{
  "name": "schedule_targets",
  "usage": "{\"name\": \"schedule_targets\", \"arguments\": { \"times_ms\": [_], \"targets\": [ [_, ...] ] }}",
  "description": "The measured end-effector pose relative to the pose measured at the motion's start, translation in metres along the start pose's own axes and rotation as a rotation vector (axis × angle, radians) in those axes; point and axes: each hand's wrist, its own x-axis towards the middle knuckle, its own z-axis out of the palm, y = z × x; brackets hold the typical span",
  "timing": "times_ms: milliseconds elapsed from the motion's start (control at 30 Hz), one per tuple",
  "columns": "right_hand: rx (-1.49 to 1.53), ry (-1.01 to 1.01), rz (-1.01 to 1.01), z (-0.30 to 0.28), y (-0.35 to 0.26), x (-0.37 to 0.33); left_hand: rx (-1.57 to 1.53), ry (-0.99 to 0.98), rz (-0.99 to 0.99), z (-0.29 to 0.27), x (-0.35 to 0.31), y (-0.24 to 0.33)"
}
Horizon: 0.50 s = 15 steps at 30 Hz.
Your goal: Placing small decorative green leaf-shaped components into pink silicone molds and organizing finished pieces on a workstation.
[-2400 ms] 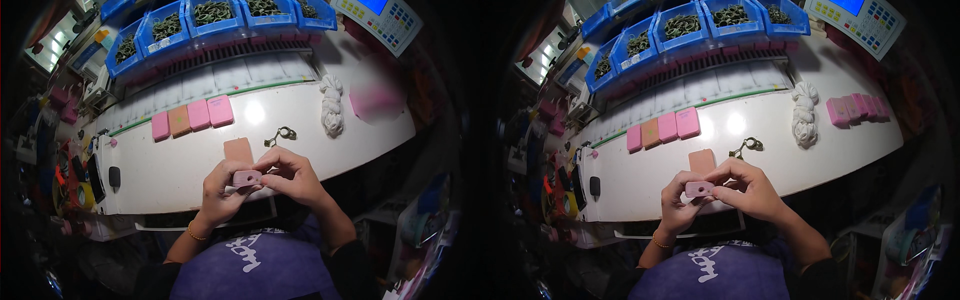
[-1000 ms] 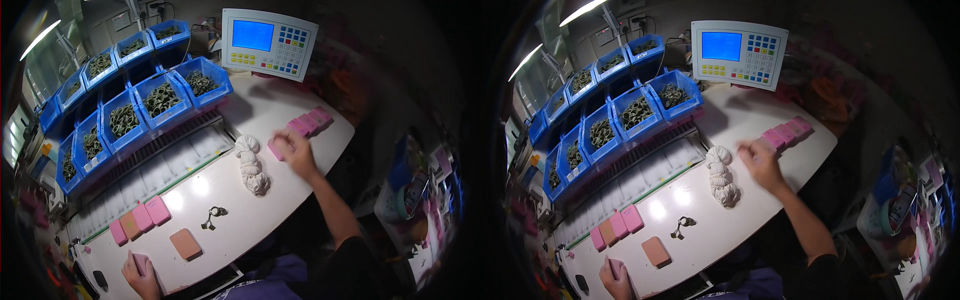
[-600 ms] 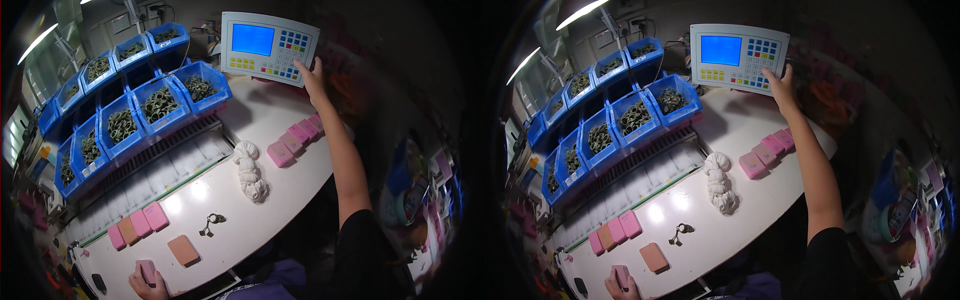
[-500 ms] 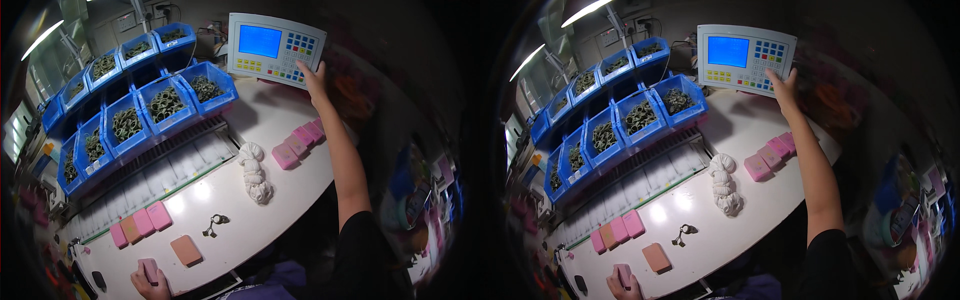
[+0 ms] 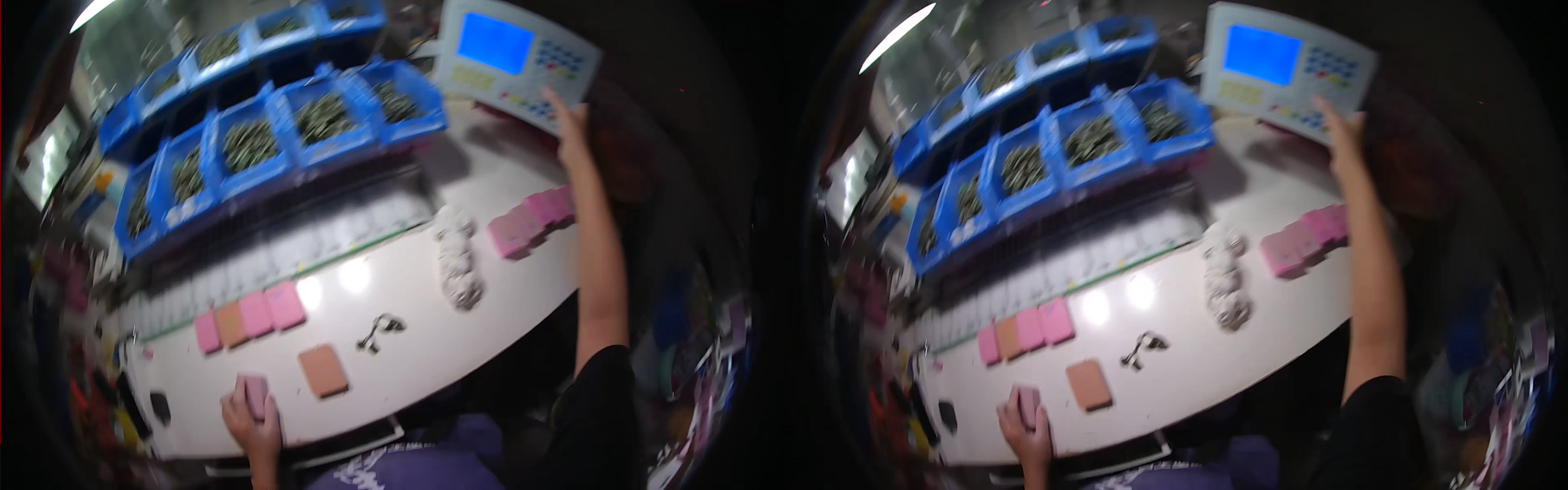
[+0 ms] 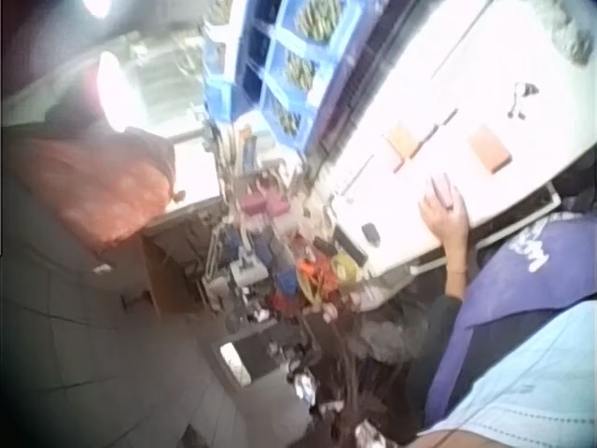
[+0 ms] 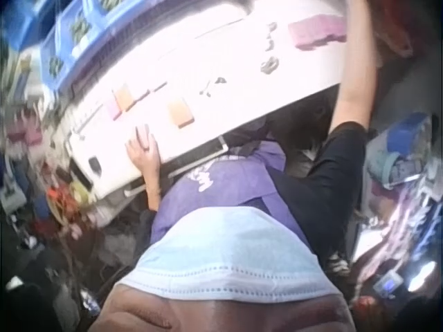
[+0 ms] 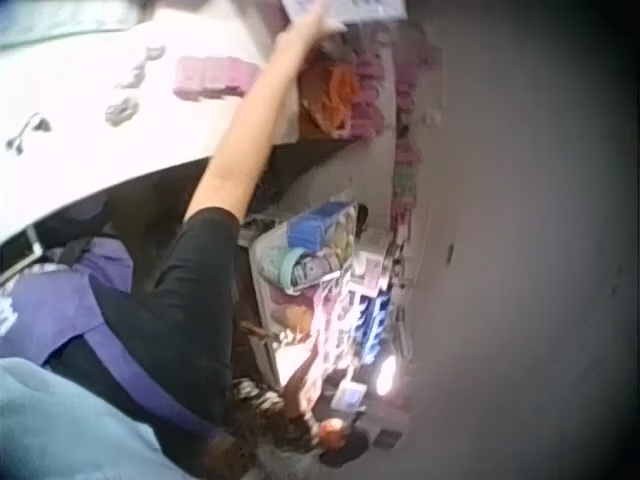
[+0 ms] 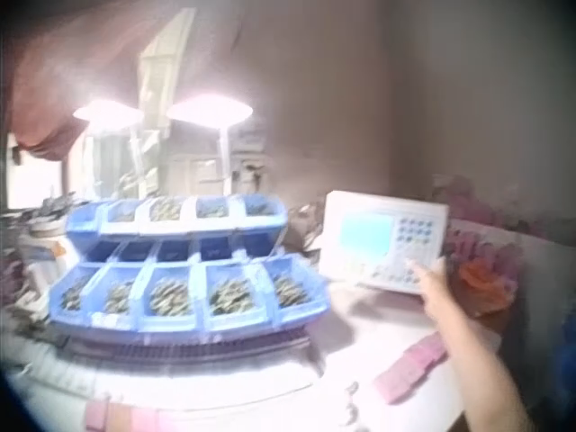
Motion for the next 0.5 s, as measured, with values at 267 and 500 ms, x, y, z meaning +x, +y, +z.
{"name": "schedule_targets", "arguments": {
  "times_ms": [267,500],
  "targets": [
    [-0.072,-0.204,-0.049,-0.066,0.045,0.089,-0.031,0.049,0.026,-0.001,0.019,0.009],
    [-0.018,-0.058,-0.023,-0.016,0.018,0.004,-0.047,0.017,-0.009,-0.002,0.008,0.007]
  ]
}}
